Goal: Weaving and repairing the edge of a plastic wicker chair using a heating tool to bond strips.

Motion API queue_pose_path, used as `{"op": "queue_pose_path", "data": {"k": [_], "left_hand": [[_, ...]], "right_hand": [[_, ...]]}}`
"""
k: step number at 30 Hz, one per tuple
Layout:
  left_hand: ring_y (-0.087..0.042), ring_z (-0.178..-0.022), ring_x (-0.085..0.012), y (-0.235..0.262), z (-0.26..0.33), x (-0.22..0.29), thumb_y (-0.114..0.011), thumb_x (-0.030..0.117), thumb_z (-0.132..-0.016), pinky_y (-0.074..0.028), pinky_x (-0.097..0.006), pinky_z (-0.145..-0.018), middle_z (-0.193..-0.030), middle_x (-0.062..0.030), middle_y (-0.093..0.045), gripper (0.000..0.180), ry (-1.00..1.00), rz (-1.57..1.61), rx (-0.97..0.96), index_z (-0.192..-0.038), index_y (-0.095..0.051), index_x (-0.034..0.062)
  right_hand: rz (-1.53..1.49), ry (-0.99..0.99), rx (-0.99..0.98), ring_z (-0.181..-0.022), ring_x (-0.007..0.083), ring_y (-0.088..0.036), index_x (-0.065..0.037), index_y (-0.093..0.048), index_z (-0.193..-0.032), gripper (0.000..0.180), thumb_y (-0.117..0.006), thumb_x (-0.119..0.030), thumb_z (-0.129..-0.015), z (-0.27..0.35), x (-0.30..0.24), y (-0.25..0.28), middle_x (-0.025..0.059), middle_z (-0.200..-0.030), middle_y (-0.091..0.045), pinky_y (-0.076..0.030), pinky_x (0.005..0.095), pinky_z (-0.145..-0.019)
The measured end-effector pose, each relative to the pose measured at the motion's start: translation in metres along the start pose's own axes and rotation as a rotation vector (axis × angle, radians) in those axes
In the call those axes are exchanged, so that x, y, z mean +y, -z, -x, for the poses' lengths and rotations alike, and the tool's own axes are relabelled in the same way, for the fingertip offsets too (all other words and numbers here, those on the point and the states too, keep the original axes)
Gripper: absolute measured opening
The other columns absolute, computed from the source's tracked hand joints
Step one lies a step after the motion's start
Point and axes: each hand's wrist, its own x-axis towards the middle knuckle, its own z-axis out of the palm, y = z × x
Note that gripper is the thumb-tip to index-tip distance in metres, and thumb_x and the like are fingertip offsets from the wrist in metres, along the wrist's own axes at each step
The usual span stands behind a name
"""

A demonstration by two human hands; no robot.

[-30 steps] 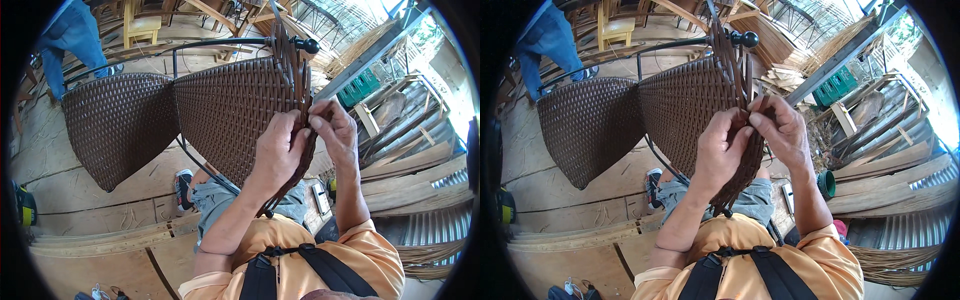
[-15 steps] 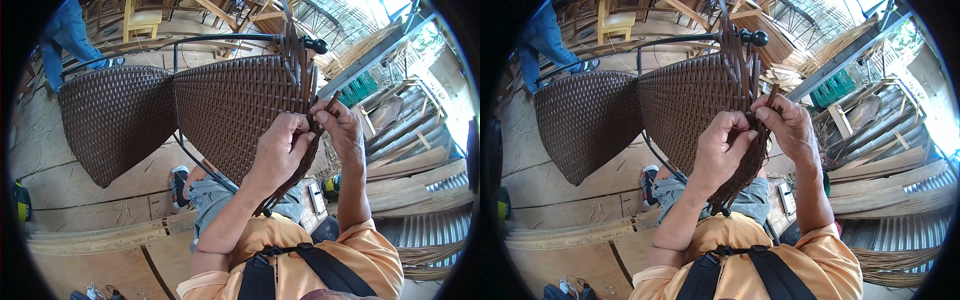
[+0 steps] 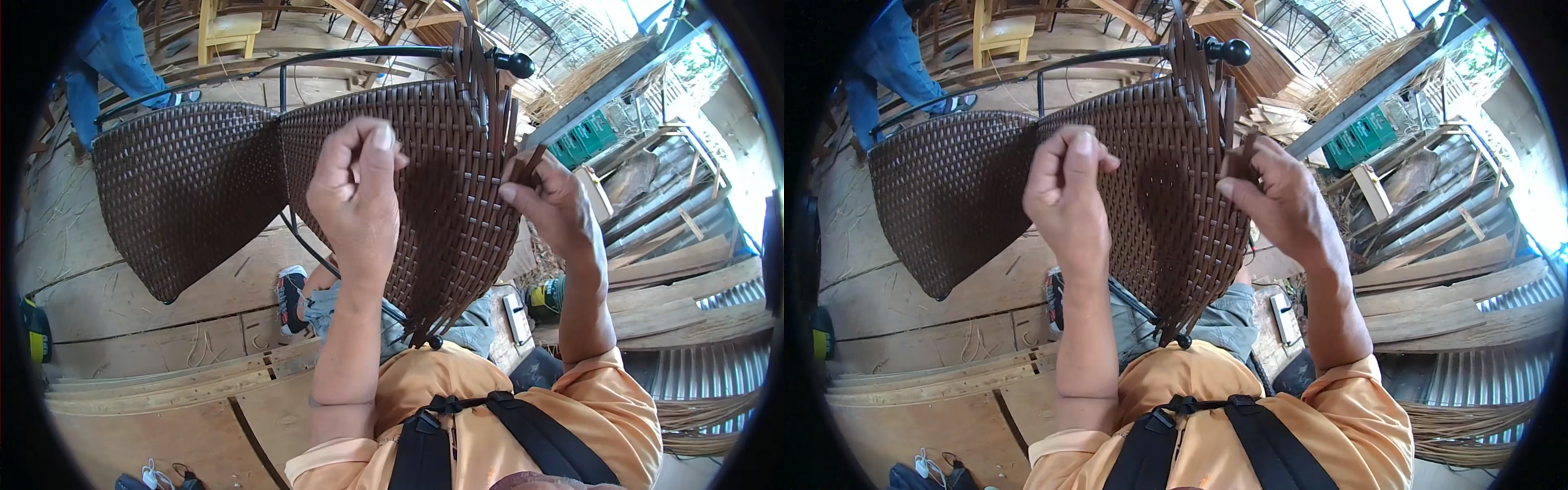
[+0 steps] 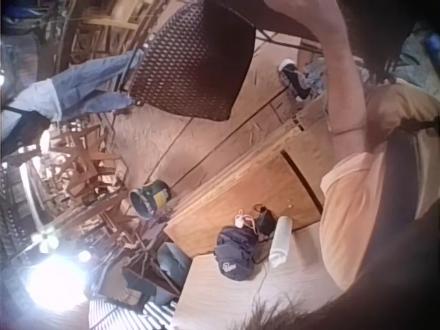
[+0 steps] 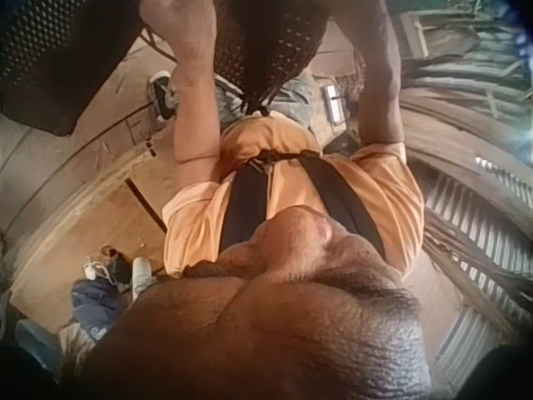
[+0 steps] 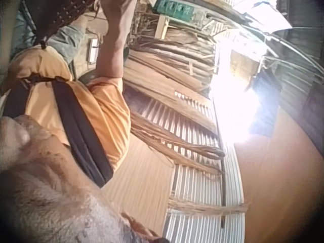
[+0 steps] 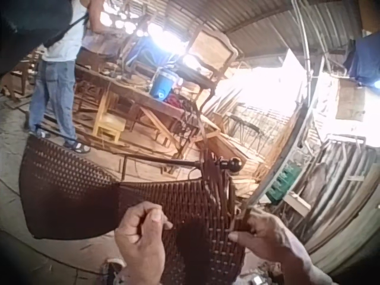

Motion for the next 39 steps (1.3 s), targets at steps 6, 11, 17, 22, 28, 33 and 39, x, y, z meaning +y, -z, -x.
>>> {"op": "queue_pose_path", "data": {"k": [6, 11, 17, 22, 28, 33, 39], "left_hand": [[-0.057, -0.096, -0.0234, 0.024, 0.009, -0.047, -0.059, 0.007, -0.087, -0.045, -0.035, -0.085, -0.101, -0.0134, -0.059, 0.023, -0.082, -0.476, -0.032, -0.109, -0.058, 0.0006], [-0.055, -0.100, -0.0319, 0.011, -0.018, -0.043, -0.071, 0.025, -0.079, -0.042, -0.042, -0.090, -0.109, -0.0157, -0.058, 0.039, -0.444, -0.667, -0.233, -0.110, -0.058, 0.0034], [-0.054, -0.106, -0.0353, -0.007, -0.081, -0.035, -0.067, 0.055, -0.075, -0.041, -0.042, -0.094, -0.110, -0.0202, -0.058, 0.071, -0.458, -0.753, -0.651, -0.112, -0.057, -0.0037], [-0.062, -0.098, -0.0318, -0.010, -0.099, -0.028, -0.068, 0.063, -0.068, -0.047, -0.041, -0.090, -0.101, -0.0159, -0.065, 0.074, -0.216, -0.650, -0.840, -0.114, -0.059, 0.0054], [-0.063, -0.095, -0.0315, -0.019, -0.093, -0.025, -0.069, 0.069, -0.063, -0.047, -0.041, -0.087, -0.097, -0.0175, -0.065, 0.079, -0.164, -0.822, -0.812, -0.106, -0.062, 0.0034], [-0.064, -0.093, -0.0298, -0.022, -0.094, -0.024, -0.068, 0.070, -0.061, -0.048, -0.040, -0.085, -0.095, -0.0163, -0.066, 0.078, -0.134, -0.856, -0.819, -0.104, -0.065, 0.0057], [-0.065, -0.089, -0.0308, -0.024, -0.093, -0.021, -0.066, 0.073, -0.061, -0.049, -0.041, -0.083, -0.093, -0.0169, -0.067, 0.079, -0.146, -0.909, -0.793, -0.104, -0.066, 0.0062]], "right_hand": [[-0.226, -0.059, 0.170, -0.062, 0.0056, -0.049, -0.002, -0.059, -0.089, 0.011, -0.063, -0.010, -0.084, -0.005, 0.004, -0.003, -0.0015, -0.071, -0.058, -0.041, 0.0228, -0.058], [-0.200, -0.099, 0.235, -0.057, 0.0041, -0.048, -0.001, -0.062, -0.093, 0.016, -0.067, -0.012, -0.081, -0.010, 0.005, -0.003, -0.0020, -0.068, -0.059, -0.039, 0.0206, -0.052], [-0.395, -0.106, 0.196, -0.059, 0.0037, -0.049, -0.001, -0.063, -0.102, 0.025, -0.068, -0.011, -0.080, -0.012, 0.013, -0.003, -0.0031, -0.071, -0.059, -0.039, 0.0192, -0.054], [-0.417, -0.110, 0.207, -0.066, 0.0029, -0.049, -0.001, -0.062, -0.101, 0.021, -0.064, -0.008, -0.081, -0.012, 0.012, -0.008, -0.0040, -0.076, -0.059, -0.040, 0.0188, -0.061], [-0.390, -0.115, 0.193, -0.070, 0.0044, -0.051, -0.001, -0.062, -0.098, 0.018, -0.064, -0.006, -0.081, -0.010, 0.010, -0.006, -0.0030, -0.078, -0.059, -0.043, 0.0203, -0.067], [-0.325, -0.095, 0.242, -0.072, 0.0067, -0.054, 0.001, -0.065, -0.095, 0.018, -0.065, -0.011, -0.082, -0.014, 0.004, -0.009, -0.0012, -0.079, -0.062, -0.044, 0.0244, -0.067], [-0.046, -0.093, 0.317, -0.070, 0.0064, -0.054, 0.003, -0.065, -0.095, 0.020, -0.064, -0.014, -0.084, -0.023, -0.011, -0.010, 0.0005, -0.075, -0.064, -0.045, 0.0239, -0.065]]}}
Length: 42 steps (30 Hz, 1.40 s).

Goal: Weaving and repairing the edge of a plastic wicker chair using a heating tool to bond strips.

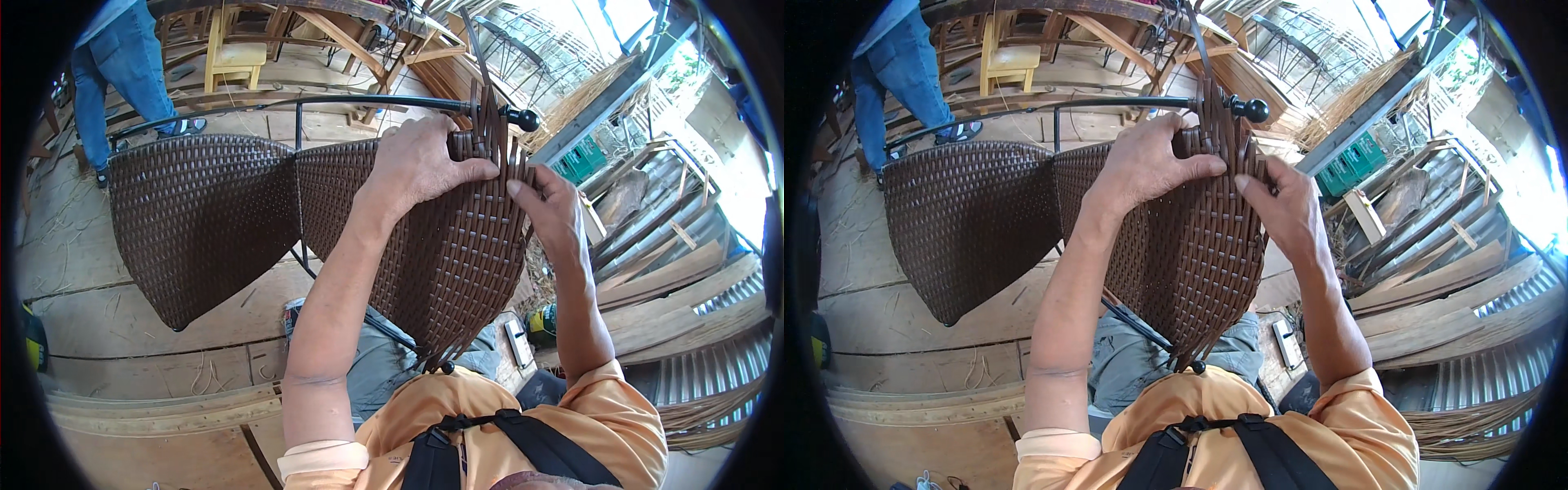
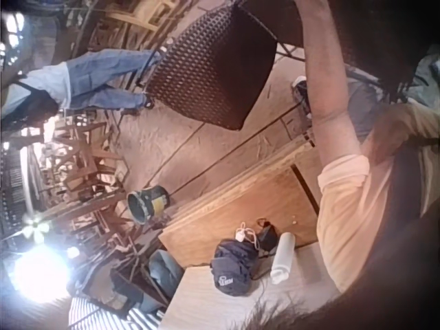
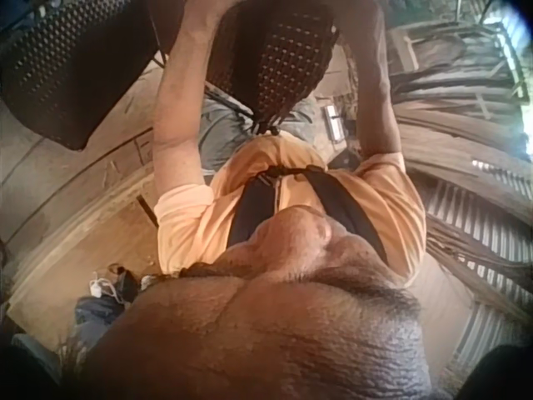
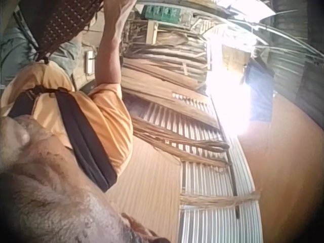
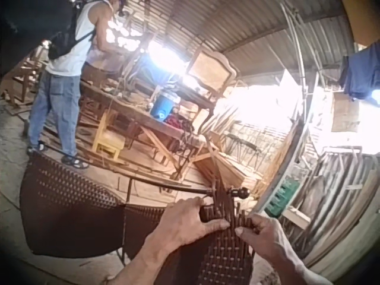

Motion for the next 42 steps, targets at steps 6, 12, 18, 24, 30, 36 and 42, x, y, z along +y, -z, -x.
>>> {"op": "queue_pose_path", "data": {"k": [6, 12, 18, 24, 30, 36, 42], "left_hand": [[-0.064, -0.092, -0.0297, -0.003, 0.002, -0.001, -0.064, 0.075, -0.061, -0.048, -0.040, -0.084, -0.093, -0.0167, -0.066, 0.084, -0.015, -0.015, 0.052, -0.107, -0.063, 0.0049], [-0.063, -0.094, -0.0306, -0.005, 0.003, 0.000, -0.061, 0.079, -0.061, -0.047, -0.041, -0.086, -0.093, -0.0167, -0.066, 0.087, -0.044, 0.015, 0.097, -0.103, -0.064, 0.0028], [-0.060, -0.098, -0.0340, 0.001, 0.004, 0.001, -0.067, 0.066, -0.066, -0.043, -0.041, -0.090, -0.098, -0.0187, -0.064, 0.075, -0.030, 0.104, 0.013, -0.103, -0.063, 0.0011], [-0.061, -0.095, -0.0313, -0.002, 0.005, 0.001, -0.067, 0.067, -0.066, -0.044, -0.039, -0.088, -0.095, -0.0174, -0.064, 0.076, -0.010, 0.096, 0.030, -0.102, -0.064, -0.0003], [-0.061, -0.092, -0.0301, -0.005, 0.005, -0.002, -0.067, 0.069, -0.066, -0.046, -0.038, -0.085, -0.090, -0.0162, -0.063, 0.078, -0.053, 0.111, 0.050, -0.101, -0.063, -0.0007], [-0.053, -0.107, -0.0340, -0.021, 0.020, -0.004, -0.068, 0.057, -0.073, -0.040, -0.042, -0.093, -0.108, -0.0205, -0.057, 0.069, -0.105, 0.194, 0.353, -0.107, -0.058, -0.0021], [-0.022, -0.132, -0.0430, -0.064, 0.084, 0.014, -0.060, 0.064, -0.077, -0.018, -0.052, -0.109, -0.139, -0.0251, -0.027, 0.086, -0.076, 0.118, 0.474, -0.132, -0.038, 0.0019]], "right_hand": [[-0.223, -0.042, -0.095, -0.073, 0.0060, -0.055, 0.003, -0.065, -0.095, 0.022, -0.062, -0.017, -0.087, -0.011, 0.000, 0.005, 0.0015, -0.078, -0.064, -0.045, 0.0233, -0.068], [-0.331, -0.037, -0.138, -0.082, 0.0092, -0.059, 0.003, -0.059, -0.110, 0.039, -0.068, -0.025, -0.084, 0.000, 0.008, 0.011, 0.0040, -0.090, -0.065, -0.047, 0.0254, -0.077], [-0.298, -0.030, -0.216, -0.076, 0.0051, -0.054, -0.001, -0.065, -0.097, 0.020, -0.069, -0.013, -0.082, 0.001, 0.018, 0.014, -0.0011, -0.085, -0.063, -0.045, 0.0212, -0.070], [-0.340, 0.049, -0.138, -0.071, 0.0034, -0.052, -0.001, -0.067, -0.092, 0.015, -0.071, -0.010, -0.080, -0.001, 0.027, 0.007, -0.0041, -0.076, -0.061, -0.044, 0.0191, -0.065], [-0.327, 0.006, -0.110, -0.069, 0.0033, -0.053, -0.001, -0.066, -0.087, 0.016, -0.074, -0.011, -0.077, -0.006, 0.030, 0.004, -0.0035, -0.075, -0.060, -0.044, 0.0183, -0.062], [-0.380, 0.022, -0.135, -0.066, 0.0036, -0.052, -0.003, -0.066, -0.085, 0.019, -0.077, -0.015, -0.075, -0.011, 0.036, 0.004, -0.0041, -0.074, -0.060, -0.042, 0.0190, -0.060], [-0.345, 0.084, -0.158, -0.057, 0.0039, -0.045, -0.005, -0.068, -0.083, 0.028, -0.077, -0.030, -0.075, -0.020, 0.044, 0.002, -0.0053, -0.062, -0.054, -0.036, 0.0227, -0.051]]}}
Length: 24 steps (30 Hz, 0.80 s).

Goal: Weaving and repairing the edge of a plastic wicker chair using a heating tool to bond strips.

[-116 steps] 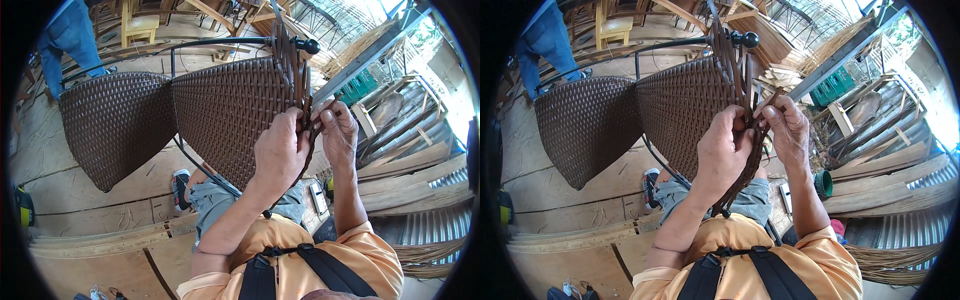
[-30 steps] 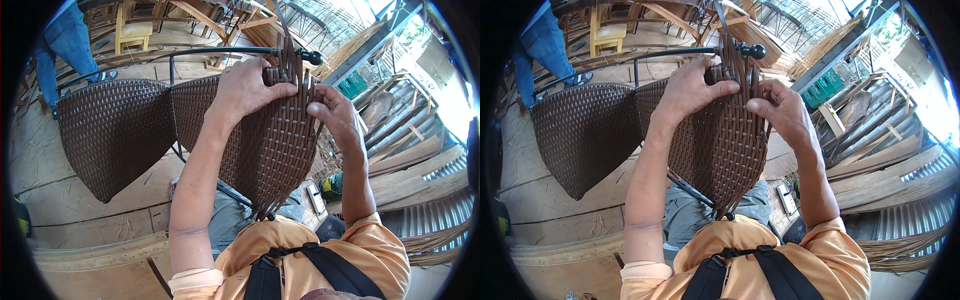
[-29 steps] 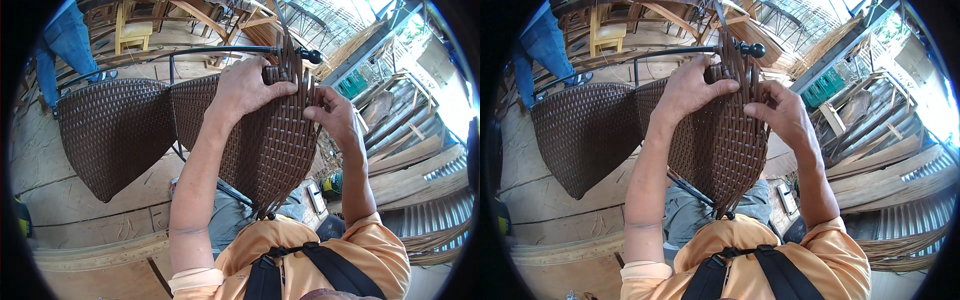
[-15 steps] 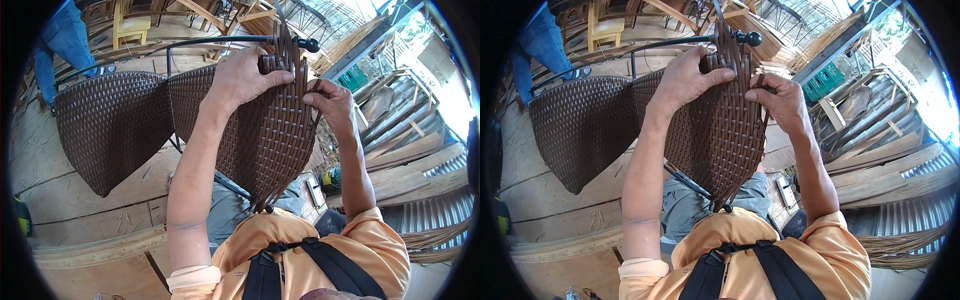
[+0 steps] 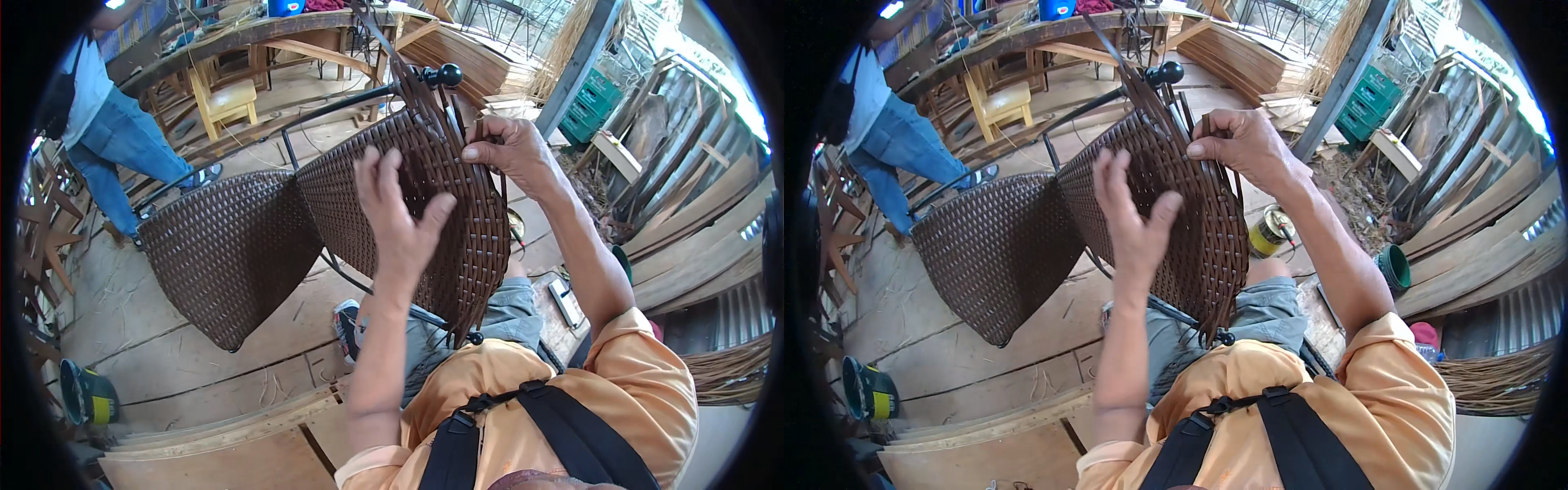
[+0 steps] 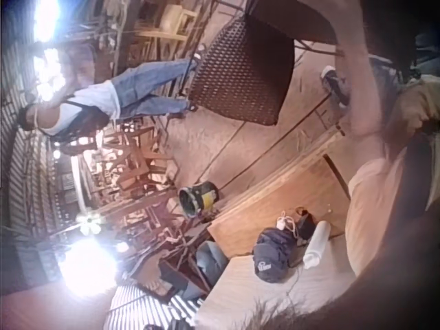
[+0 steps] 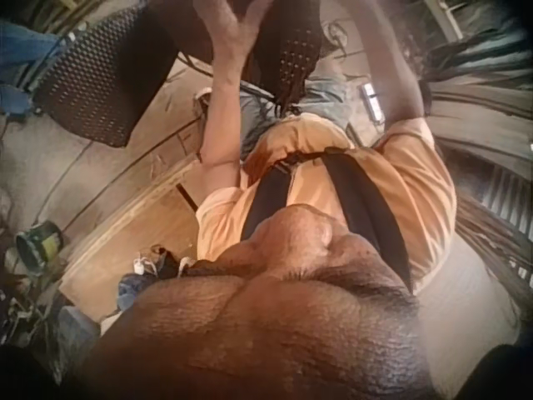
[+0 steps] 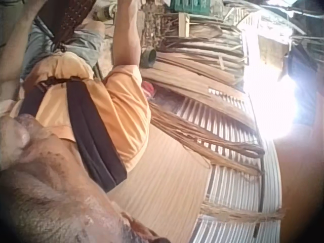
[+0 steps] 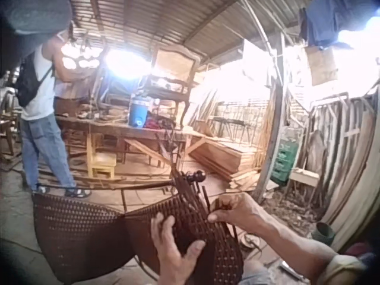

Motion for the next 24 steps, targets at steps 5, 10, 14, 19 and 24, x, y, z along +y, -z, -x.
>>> {"op": "queue_pose_path", "data": {"k": [5, 10, 14, 19, 24], "left_hand": [[-0.009, -0.135, -0.0503, -0.035, 0.042, 0.024, -0.064, 0.063, -0.071, -0.010, -0.062, -0.106, -0.146, -0.0290, -0.015, 0.101, 0.100, -0.121, -0.077, -0.143, -0.023, 0.0036], [-0.009, -0.136, -0.0499, -0.038, 0.046, 0.028, -0.064, 0.063, -0.072, -0.010, -0.063, -0.105, -0.147, -0.0285, -0.014, 0.101, 0.188, -0.131, -0.046, -0.143, -0.023, 0.0050], [-0.008, -0.136, -0.0496, -0.037, 0.049, 0.036, -0.068, 0.054, -0.073, -0.010, -0.060, -0.107, -0.148, -0.0265, -0.013, 0.096, 0.172, -0.132, -0.057, -0.143, -0.023, 0.0058], [-0.039, -0.119, -0.0390, -0.035, 0.087, 0.070, -0.065, 0.019, -0.083, -0.029, -0.045, -0.103, -0.124, -0.0241, -0.044, 0.051, 0.167, 0.000, 0.030, -0.126, -0.045, -0.0016], [-0.050, -0.099, -0.0328, -0.034, 0.113, 0.095, -0.057, 0.001, -0.084, -0.040, -0.040, -0.088, -0.106, -0.0199, -0.052, 0.032, 0.250, 0.181, 0.037, -0.116, -0.054, -0.0011]], "right_hand": [[0.019, 0.067, 0.036, -0.067, 0.0029, -0.048, -0.004, -0.064, -0.087, 0.026, -0.079, -0.019, -0.073, 0.003, 0.000, -0.001, -0.0063, -0.071, -0.055, -0.038, 0.0189, -0.058], [-0.085, 0.044, 0.090, -0.066, 0.0062, -0.048, -0.001, -0.061, -0.081, 0.026, -0.078, -0.021, -0.074, 0.008, -0.006, 0.000, -0.0017, -0.069, -0.057, -0.041, 0.0235, -0.060], [0.128, 0.112, 0.061, -0.066, 0.0070, -0.047, -0.001, -0.059, -0.082, 0.023, -0.073, -0.019, -0.079, 0.022, -0.012, 0.005, -0.0012, -0.068, -0.056, -0.041, 0.0256, -0.060], [0.133, 0.188, 0.179, -0.066, 0.0074, -0.048, -0.001, -0.062, -0.089, 0.020, -0.069, -0.018, -0.082, 0.027, -0.015, 0.003, 0.0009, -0.070, -0.058, -0.042, 0.0253, -0.060], [0.284, 0.076, 0.126, -0.064, 0.0065, -0.046, -0.001, -0.062, -0.090, 0.022, -0.068, -0.020, -0.083, 0.034, -0.018, 0.005, 0.0012, -0.067, -0.055, -0.040, 0.0245, -0.057]]}}
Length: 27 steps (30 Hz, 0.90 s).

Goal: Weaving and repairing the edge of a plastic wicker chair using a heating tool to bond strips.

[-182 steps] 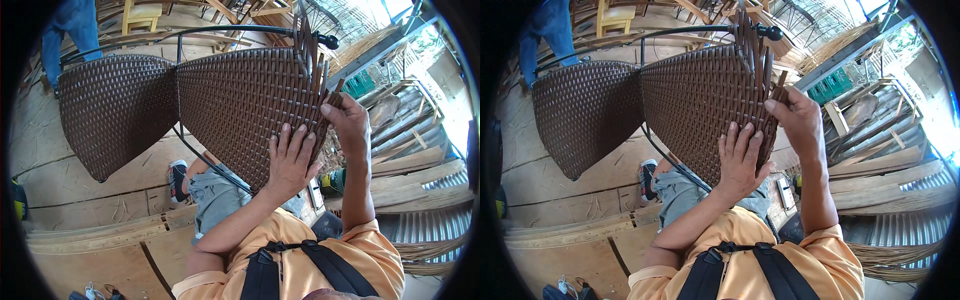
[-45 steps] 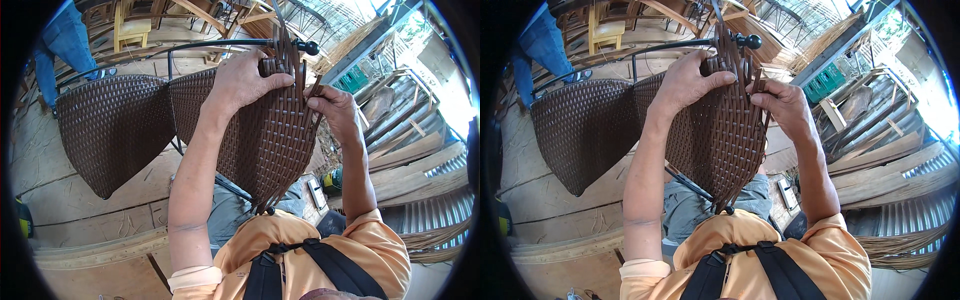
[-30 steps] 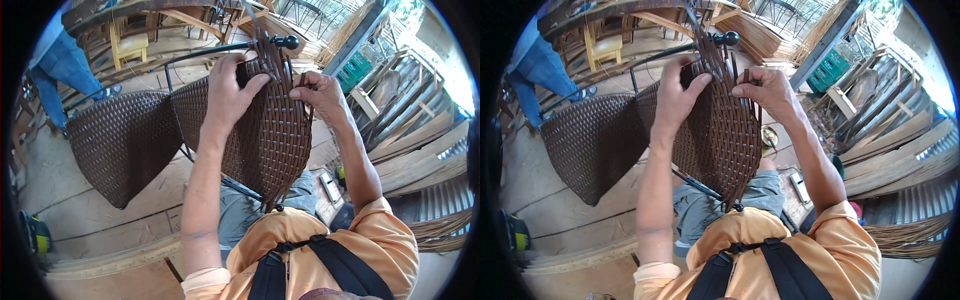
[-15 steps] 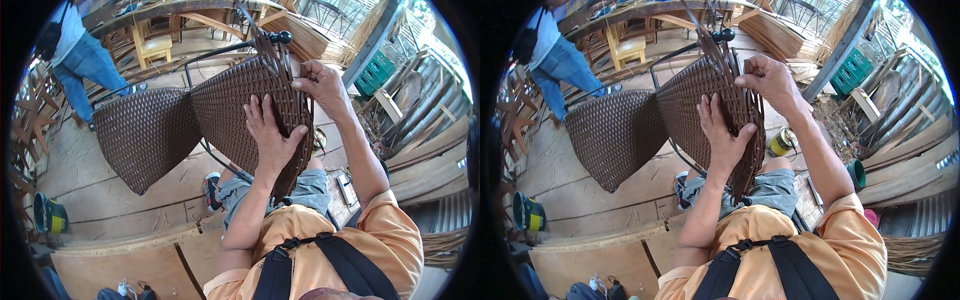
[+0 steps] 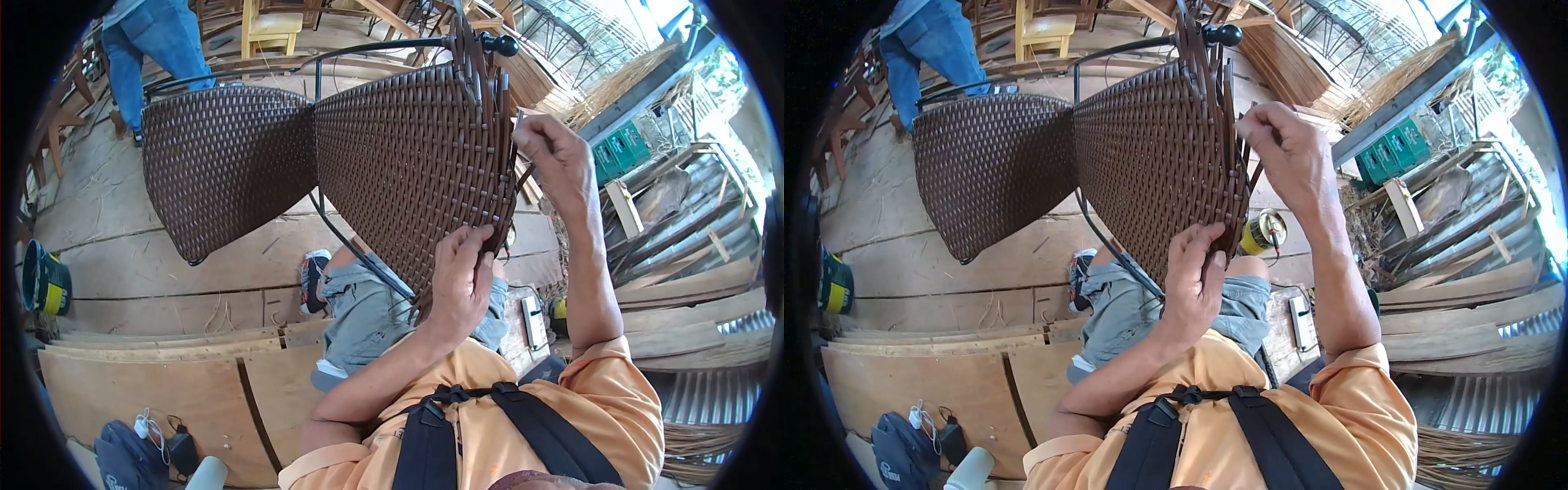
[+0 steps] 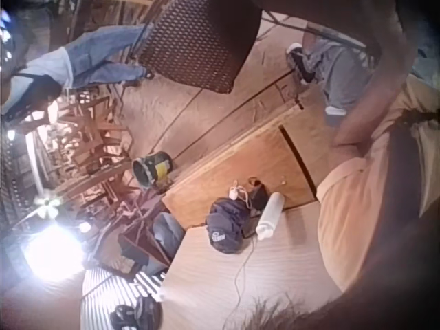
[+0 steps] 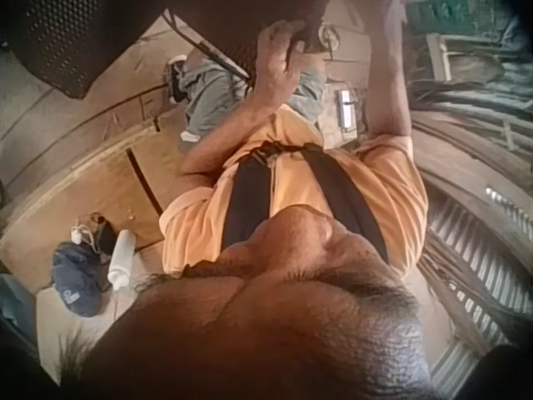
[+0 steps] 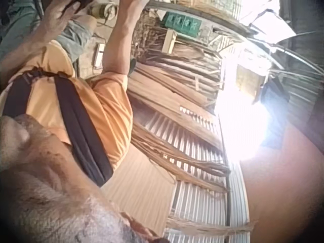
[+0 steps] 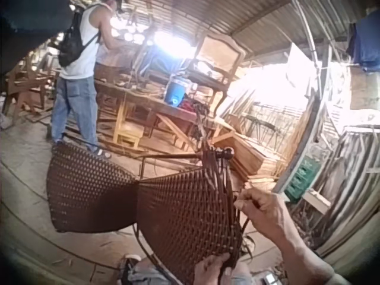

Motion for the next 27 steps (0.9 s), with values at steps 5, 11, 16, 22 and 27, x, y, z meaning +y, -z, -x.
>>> {"op": "queue_pose_path", "data": {"k": [5, 11, 16, 22, 27], "left_hand": [[-0.050, -0.100, -0.0331, -0.009, -0.021, 0.005, -0.052, -0.001, -0.086, -0.042, -0.036, -0.088, -0.111, -0.0209, -0.047, 0.038, 0.090, 0.243, -0.026, -0.124, -0.046, -0.0053], [-0.050, -0.100, -0.0300, -0.007, -0.030, 0.010, -0.050, -0.001, -0.086, -0.042, -0.033, -0.088, -0.113, -0.0206, -0.045, 0.041, 0.089, 0.251, -0.054, -0.127, -0.043, -0.0054], [-0.050, -0.101, -0.0283, -0.005, -0.030, 0.013, -0.049, -0.001, -0.087, -0.042, -0.033, -0.088, -0.114, -0.0196, -0.045, 0.041, 0.171, 0.332, -0.088, -0.127, -0.042, -0.0059], [-0.051, -0.099, -0.0251, 0.002, -0.038, 0.016, -0.049, -0.002, -0.087, -0.043, -0.030, -0.086, -0.116, -0.0180, -0.044, 0.042, 0.140, 0.296, -0.136, -0.128, -0.042, -0.0062], [-0.049, -0.113, -0.0187, 0.012, -0.041, 0.022, -0.050, 0.002, -0.090, -0.037, -0.027, -0.097, -0.124, -0.0138, -0.047, 0.039, 0.368, 0.549, -0.188, -0.128, -0.044, -0.0068]], "right_hand": [[0.041, -0.012, -0.241, -0.059, 0.0065, -0.042, 0.001, -0.060, -0.079, 0.025, -0.070, -0.022, -0.081, -0.007, 0.002, 0.006, 0.0003, -0.061, -0.050, -0.038, 0.0251, -0.054], [-0.071, 0.003, -0.251, -0.059, 0.0069, -0.045, 0.001, -0.061, -0.081, 0.022, -0.069, -0.020, -0.080, -0.005, 0.006, 0.006, 0.0017, -0.061, -0.053, -0.039, 0.0265, -0.054], [0.080, -0.039, -0.289, -0.059, 0.0070, -0.046, 0.000, -0.060, -0.078, 0.021, -0.068, -0.019, -0.080, -0.005, -0.004, 0.006, 0.0034, -0.062, -0.055, -0.040, 0.0271, -0.054], [0.046, -0.039, -0.316, -0.057, 0.0070, -0.045, 0.002, -0.061, -0.075, 0.021, -0.067, -0.017, -0.080, -0.002, -0.007, 0.006, 0.0022, -0.060, -0.053, -0.038, 0.0266, -0.052], [-0.201, 0.044, -0.264, -0.062, 0.0049, -0.047, 0.003, -0.063, -0.078, 0.013, -0.065, -0.009, -0.083, -0.001, 0.007, 0.004, 0.0011, -0.065, -0.055, -0.040, 0.0245, -0.056]]}}
